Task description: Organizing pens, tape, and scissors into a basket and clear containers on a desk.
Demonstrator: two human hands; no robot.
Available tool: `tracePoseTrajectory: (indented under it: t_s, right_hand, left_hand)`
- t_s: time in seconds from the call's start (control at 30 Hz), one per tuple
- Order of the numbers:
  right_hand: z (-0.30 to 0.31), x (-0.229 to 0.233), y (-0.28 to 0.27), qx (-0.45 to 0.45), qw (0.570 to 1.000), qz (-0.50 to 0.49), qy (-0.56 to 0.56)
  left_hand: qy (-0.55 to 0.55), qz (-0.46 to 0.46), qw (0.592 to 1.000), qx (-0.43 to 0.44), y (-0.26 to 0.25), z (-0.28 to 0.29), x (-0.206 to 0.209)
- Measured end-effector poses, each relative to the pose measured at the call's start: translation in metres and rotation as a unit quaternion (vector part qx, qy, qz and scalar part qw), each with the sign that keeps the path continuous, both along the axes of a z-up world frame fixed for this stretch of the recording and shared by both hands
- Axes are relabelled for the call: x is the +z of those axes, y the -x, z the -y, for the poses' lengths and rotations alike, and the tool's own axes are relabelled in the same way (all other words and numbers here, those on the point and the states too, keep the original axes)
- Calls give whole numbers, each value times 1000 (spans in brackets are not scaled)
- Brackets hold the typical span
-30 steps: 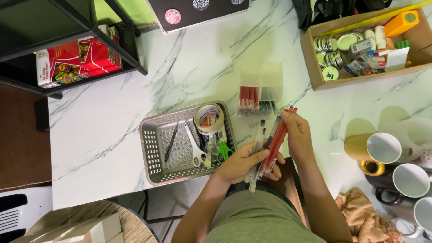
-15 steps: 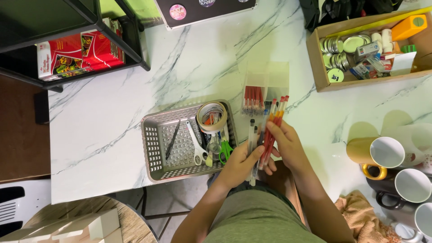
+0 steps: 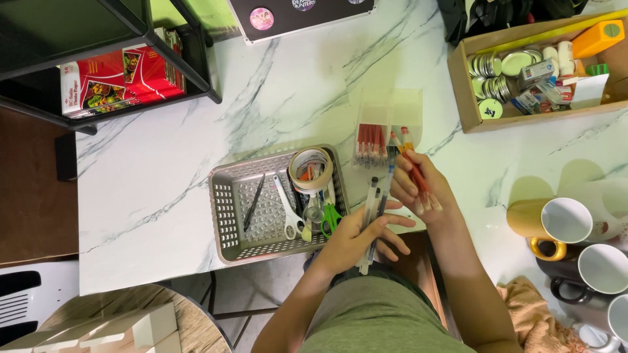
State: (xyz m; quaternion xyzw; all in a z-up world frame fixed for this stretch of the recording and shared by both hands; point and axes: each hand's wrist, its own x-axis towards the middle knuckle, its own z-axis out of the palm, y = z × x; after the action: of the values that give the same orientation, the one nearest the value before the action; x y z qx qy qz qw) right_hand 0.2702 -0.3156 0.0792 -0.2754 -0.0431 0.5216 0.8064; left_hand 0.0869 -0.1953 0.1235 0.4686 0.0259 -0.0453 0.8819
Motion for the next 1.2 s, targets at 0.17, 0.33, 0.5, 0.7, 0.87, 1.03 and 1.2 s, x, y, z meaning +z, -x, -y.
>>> tracePoseTrajectory:
  t_s: [0.17,0.33,0.5,0.7,0.87,1.03,1.2]
  right_hand:
    - [-2,6,-3,13,996,-67,-61]
    - [2,20,0,31,985,-108,-130]
    - [10,31,2,29,986,-138,-90]
    - [20,27,3,47,985,-124,-110]
    - [28,17,6,55,989,-84,-111]
    - [29,28,9,41,994,-52,-91]
    - [31,24,11,53,998,38,-25]
  left_hand:
    - [26,-1,1000,13,-2,-1,-1]
    - [28,-3,999,19,-2,-2,0]
    - [30,-11,999,26,-2,-2,0]
    - [28,-7,998,57,1,-8,-4]
    - [59,1,994,89,5,-10,-11]
    - [62,-2,993,97,7,-9,-12]
    - [99,-5,990,103,7,-9,-8]
